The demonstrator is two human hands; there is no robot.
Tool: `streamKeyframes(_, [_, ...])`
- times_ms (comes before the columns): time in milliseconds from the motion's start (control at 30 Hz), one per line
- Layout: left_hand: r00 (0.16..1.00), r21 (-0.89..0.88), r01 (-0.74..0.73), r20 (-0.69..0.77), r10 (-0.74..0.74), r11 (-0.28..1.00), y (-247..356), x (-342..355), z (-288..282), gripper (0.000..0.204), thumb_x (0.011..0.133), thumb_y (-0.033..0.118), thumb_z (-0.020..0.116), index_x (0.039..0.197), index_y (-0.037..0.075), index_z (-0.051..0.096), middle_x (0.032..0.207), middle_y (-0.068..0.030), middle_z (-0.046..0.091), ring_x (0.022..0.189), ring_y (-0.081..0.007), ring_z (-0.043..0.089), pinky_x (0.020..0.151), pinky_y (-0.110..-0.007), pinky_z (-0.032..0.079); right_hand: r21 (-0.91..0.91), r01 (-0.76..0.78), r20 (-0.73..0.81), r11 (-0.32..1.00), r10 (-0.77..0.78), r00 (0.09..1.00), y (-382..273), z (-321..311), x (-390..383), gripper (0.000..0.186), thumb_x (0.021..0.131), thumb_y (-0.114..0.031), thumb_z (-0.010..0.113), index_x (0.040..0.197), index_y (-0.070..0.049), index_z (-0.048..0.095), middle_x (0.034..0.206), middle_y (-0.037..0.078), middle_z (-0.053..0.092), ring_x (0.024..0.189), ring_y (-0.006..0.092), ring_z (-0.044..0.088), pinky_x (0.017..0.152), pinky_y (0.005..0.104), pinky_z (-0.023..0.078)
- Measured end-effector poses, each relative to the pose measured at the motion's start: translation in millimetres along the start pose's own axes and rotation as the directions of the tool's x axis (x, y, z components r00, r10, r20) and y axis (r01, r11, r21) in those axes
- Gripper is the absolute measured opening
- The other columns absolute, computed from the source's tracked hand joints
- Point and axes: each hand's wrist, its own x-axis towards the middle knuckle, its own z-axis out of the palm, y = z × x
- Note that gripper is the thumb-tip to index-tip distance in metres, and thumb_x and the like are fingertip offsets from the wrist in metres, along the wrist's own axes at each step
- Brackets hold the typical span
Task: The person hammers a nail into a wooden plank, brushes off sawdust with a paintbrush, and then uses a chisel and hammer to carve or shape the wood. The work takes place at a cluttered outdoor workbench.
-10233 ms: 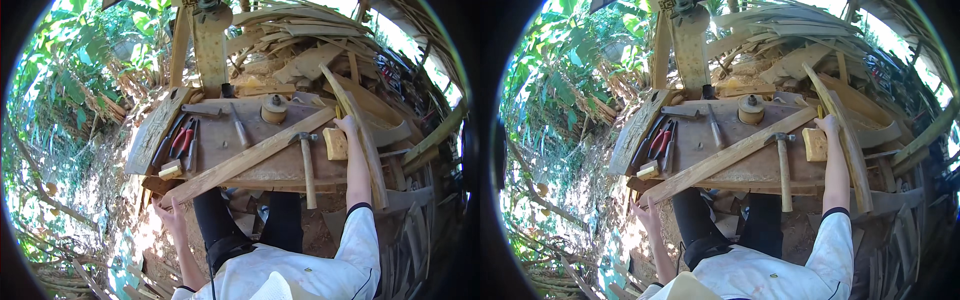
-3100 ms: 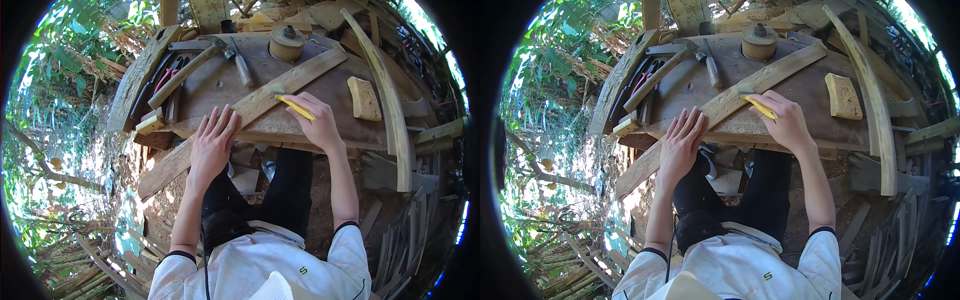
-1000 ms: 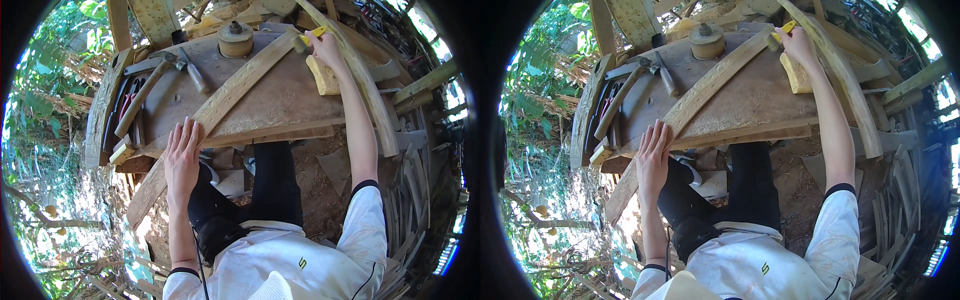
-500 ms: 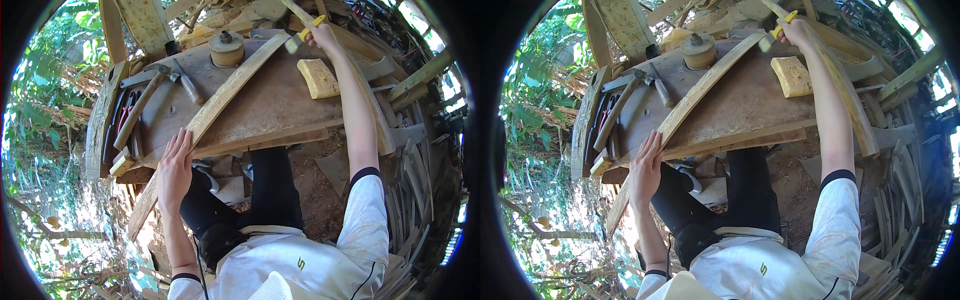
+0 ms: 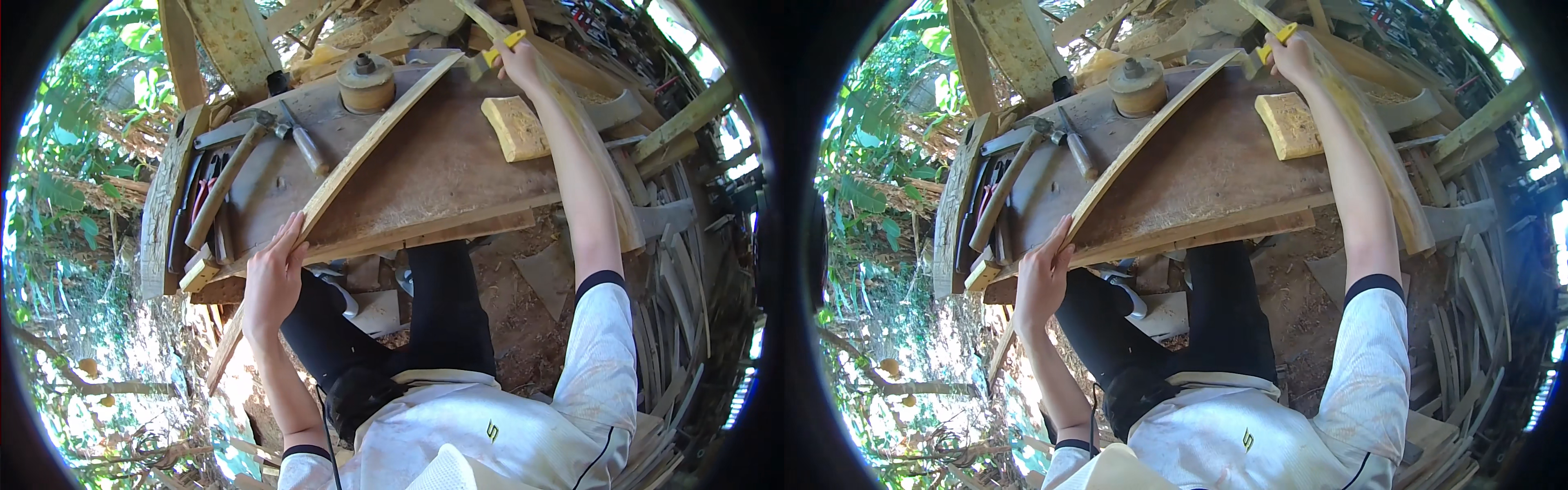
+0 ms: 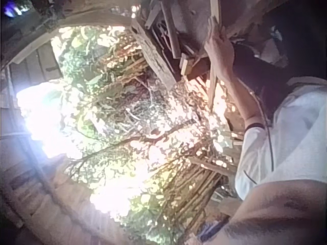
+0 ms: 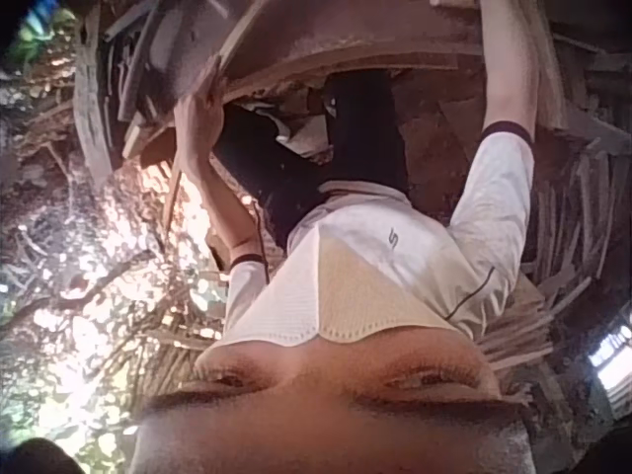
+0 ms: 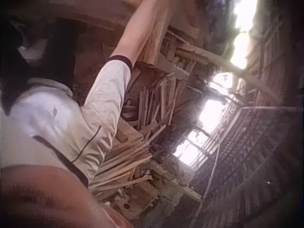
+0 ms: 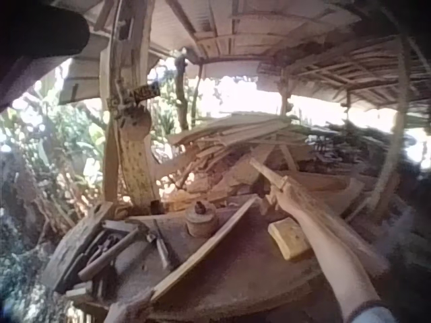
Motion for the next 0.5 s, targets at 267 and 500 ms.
streamKeyframes(267, [0.997, -0.065, 0.077, -0.003, -0.077, 0.995, 6, 4, -7, 0.042, 0.099, 0.01, 0.06, 0.141, 0.011, 0.061, 0.073, -0.0238, 0.05, 0.063, -0.0334, 0.038, 0.066, -0.037, 0.046, -0.262, -0.159, -0.053, 0.952, 0.15, 0.987, 1, 20, 3, 0.046, 0.102, -0.047, 0.056, 0.112, -0.005, 0.072, 0.1, 0.021, 0.075, 0.095, 0.0382, 0.073, 0.08, 0.0512, 0.057])
streamKeyframes(500, [0.985, -0.029, 0.161, 0.067, -0.159, 0.986, 11, 9, -13, 0.041, 0.097, 0.011, 0.063, 0.138, 0.01, 0.063, 0.095, -0.0298, 0.066, 0.087, -0.0457, 0.066, 0.078, -0.044, 0.052, -0.67, 0.024, -0.146, 0.742, -0.163, 0.976, 17, -3, 8, 0.046, 0.103, -0.041, 0.057, 0.101, 0.003, 0.071, 0.083, 0.016, 0.075, 0.056, 0.0209, 0.071, 0.062, 0.0401, 0.056])
